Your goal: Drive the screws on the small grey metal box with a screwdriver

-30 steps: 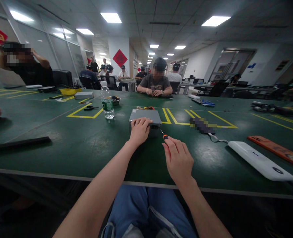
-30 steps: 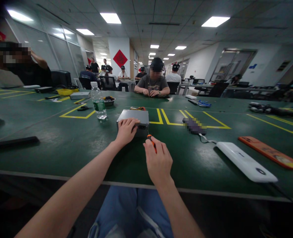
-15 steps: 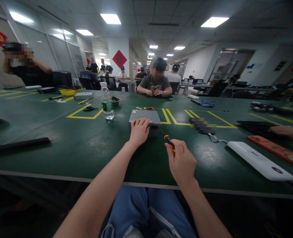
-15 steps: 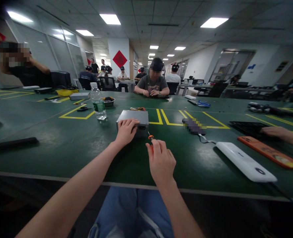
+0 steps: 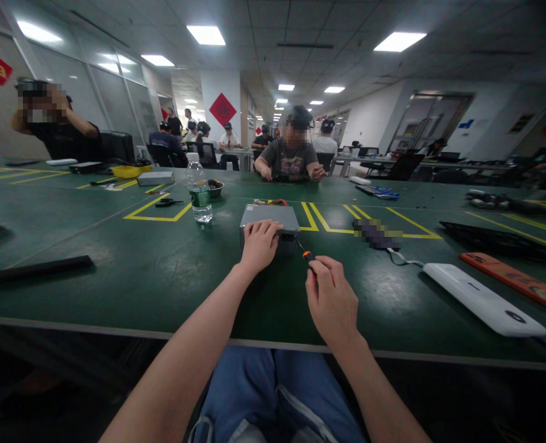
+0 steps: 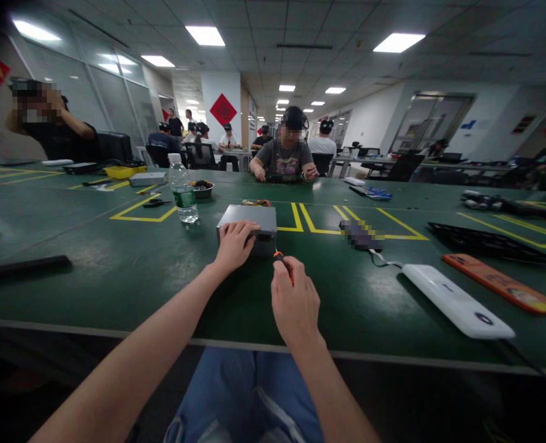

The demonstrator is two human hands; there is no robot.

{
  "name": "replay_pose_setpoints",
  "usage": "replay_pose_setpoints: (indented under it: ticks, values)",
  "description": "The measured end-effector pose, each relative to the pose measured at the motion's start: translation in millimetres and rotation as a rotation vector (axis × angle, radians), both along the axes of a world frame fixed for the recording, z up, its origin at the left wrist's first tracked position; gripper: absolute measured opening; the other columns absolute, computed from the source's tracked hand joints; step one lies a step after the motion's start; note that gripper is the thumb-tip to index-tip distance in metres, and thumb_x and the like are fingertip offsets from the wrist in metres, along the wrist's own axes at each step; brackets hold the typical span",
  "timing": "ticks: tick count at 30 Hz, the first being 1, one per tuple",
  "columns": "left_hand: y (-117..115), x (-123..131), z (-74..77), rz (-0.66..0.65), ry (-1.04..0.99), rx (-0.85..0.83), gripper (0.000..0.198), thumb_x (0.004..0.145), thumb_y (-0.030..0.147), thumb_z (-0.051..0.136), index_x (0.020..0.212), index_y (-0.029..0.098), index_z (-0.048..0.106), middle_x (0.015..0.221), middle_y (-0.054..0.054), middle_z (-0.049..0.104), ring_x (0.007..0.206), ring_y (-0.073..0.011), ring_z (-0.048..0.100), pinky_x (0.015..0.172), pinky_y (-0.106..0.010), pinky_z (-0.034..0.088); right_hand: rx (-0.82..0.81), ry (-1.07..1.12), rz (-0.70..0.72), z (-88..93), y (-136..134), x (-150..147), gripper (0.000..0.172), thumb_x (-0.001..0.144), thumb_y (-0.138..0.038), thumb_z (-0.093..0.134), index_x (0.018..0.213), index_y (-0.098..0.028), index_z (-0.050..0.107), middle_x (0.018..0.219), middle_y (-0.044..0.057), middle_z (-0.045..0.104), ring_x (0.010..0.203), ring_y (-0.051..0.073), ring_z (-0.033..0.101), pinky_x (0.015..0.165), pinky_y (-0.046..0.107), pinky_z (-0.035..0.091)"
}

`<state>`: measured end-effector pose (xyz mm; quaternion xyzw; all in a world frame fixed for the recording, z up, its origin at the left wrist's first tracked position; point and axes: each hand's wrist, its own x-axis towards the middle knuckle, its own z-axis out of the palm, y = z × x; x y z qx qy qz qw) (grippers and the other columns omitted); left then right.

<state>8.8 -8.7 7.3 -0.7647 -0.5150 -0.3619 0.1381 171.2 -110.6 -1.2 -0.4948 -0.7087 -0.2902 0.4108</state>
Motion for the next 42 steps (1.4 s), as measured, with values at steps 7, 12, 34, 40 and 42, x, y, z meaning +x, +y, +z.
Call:
replay_pose_setpoints:
  ticks: [7,12,34,40,42]
  values:
    - [0.0,-0.5,0.1,0.002,-0.006,-0.007,0.028,0.087,0.018,0.044,0.112,0.027,0.053,0.122,-0.002,0.057,0.116,-0.0201,0.045,0.098,-0.04,0.026,0.014,0.0,-0.078,-0.5,-0.5,0.7,0.016,0.091,-0.028,0.047,0.099,-0.017,0.056,0.088,0.005,0.063,0.062,0.013,0.058,0.058,0.024,0.04]
    - [-0.2,-0.9,0.2,-0.004,-0.003,0.0,0.028,0.087,0.017,0.044,0.112,0.026,0.053,0.122,-0.002,0.057,0.116,-0.0202,0.045,0.097,-0.04,0.027,0.023,-0.045,-0.076,-0.6,-1.2,-0.2,0.015,0.091,-0.02,0.043,0.097,-0.017,0.057,0.092,0.006,0.062,0.067,0.013,0.057,0.062,0.024,0.04]
    - [-0.9,-0.9,1.1,-0.012,-0.003,-0.001,0.028,0.087,0.017,0.042,0.111,0.027,0.054,0.122,-0.002,0.057,0.118,-0.0201,0.045,0.097,-0.04,0.026,0.001,-0.04,0.02,-0.8,-1.7,-1.7,0.016,0.092,-0.025,0.041,0.098,-0.014,0.052,0.102,0.012,0.056,0.071,0.015,0.057,0.061,0.026,0.043]
    - [-0.8,-1.5,0.7,-0.013,-0.002,0.001,0.028,0.087,0.017,0.043,0.111,0.026,0.053,0.122,-0.002,0.058,0.118,-0.0199,0.045,0.097,-0.04,0.026,0.021,-0.101,-0.065,1.1,0.4,-3.0,0.014,0.093,-0.025,0.044,0.091,-0.018,0.055,0.078,0.002,0.057,0.057,0.012,0.051,0.052,0.023,0.035]
    - [-0.5,-2.0,0.6,-0.017,-0.005,0.01,0.027,0.087,0.017,0.044,0.11,0.026,0.053,0.121,-0.002,0.058,0.117,-0.0197,0.045,0.097,-0.04,0.026,0.021,-0.116,-0.108,3.7,0.0,-0.3,0.017,0.093,-0.032,0.046,0.091,-0.019,0.056,0.074,0.0,0.056,0.054,0.011,0.049,0.052,0.024,0.033]
